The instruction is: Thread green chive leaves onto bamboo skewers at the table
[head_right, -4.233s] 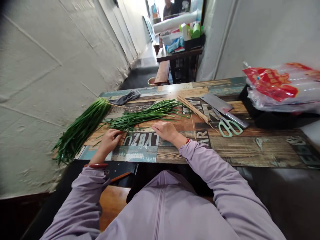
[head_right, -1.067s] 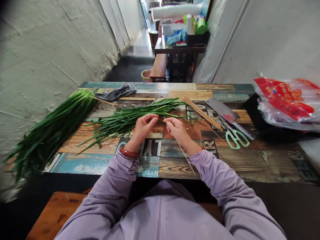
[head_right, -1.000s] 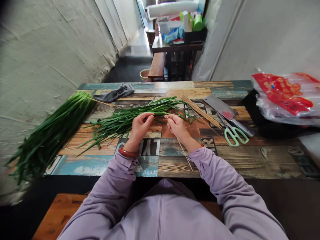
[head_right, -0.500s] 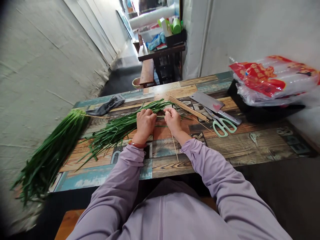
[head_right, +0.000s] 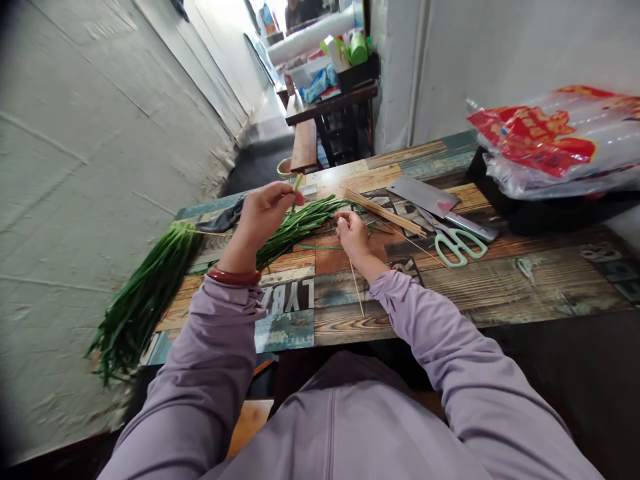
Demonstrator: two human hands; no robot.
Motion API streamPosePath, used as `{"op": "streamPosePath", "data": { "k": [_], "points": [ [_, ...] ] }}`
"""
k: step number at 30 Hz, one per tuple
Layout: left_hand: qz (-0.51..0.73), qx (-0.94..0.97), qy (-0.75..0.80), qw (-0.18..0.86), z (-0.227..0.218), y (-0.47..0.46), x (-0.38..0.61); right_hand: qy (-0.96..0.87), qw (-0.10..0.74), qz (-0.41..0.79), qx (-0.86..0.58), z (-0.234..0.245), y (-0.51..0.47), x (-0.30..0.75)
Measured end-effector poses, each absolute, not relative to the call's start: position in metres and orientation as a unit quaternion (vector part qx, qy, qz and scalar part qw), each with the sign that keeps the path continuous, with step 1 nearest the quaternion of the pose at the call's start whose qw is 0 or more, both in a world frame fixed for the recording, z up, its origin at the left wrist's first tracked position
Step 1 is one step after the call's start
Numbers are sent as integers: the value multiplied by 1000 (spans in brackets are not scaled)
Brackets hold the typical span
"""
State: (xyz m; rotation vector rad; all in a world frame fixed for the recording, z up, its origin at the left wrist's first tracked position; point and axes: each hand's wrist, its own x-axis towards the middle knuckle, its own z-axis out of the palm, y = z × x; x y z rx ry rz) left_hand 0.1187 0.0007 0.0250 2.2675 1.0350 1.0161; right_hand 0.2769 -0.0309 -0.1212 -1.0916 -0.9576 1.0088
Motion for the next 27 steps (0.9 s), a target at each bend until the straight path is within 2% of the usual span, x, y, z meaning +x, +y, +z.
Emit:
{"op": "streamPosePath", "data": {
  "k": [2, 4, 7, 9, 14, 17, 22, 27],
  "points": [
    [412, 811, 360, 206, 43, -13, 122, -386, 653, 439, -481, -119, -33, 275],
    [433, 822, 347, 131, 65, -30, 127, -382, 654, 446, -477, -117, -35, 274],
    [393, 860, 324, -30, 83, -48, 131, -400, 651, 443, -469, -116, -39, 273],
    [348, 873, 335, -67, 71, -51, 128, -407, 652, 437, -467, -115, -41, 273],
    [285, 845, 449, 62, -29, -35, 102, -414, 656, 429, -463, -107, -49, 271],
    [302, 806, 487, 147, -76, -29, 95, -429, 649, 440, -449, -101, -60, 265],
    [381, 751, 484, 236, -88, -29, 100, -530, 575, 420, -461, -98, -75, 256],
    [416, 718, 490, 267, -87, -35, 94, -591, 513, 394, -482, -100, -81, 253]
  ]
}}
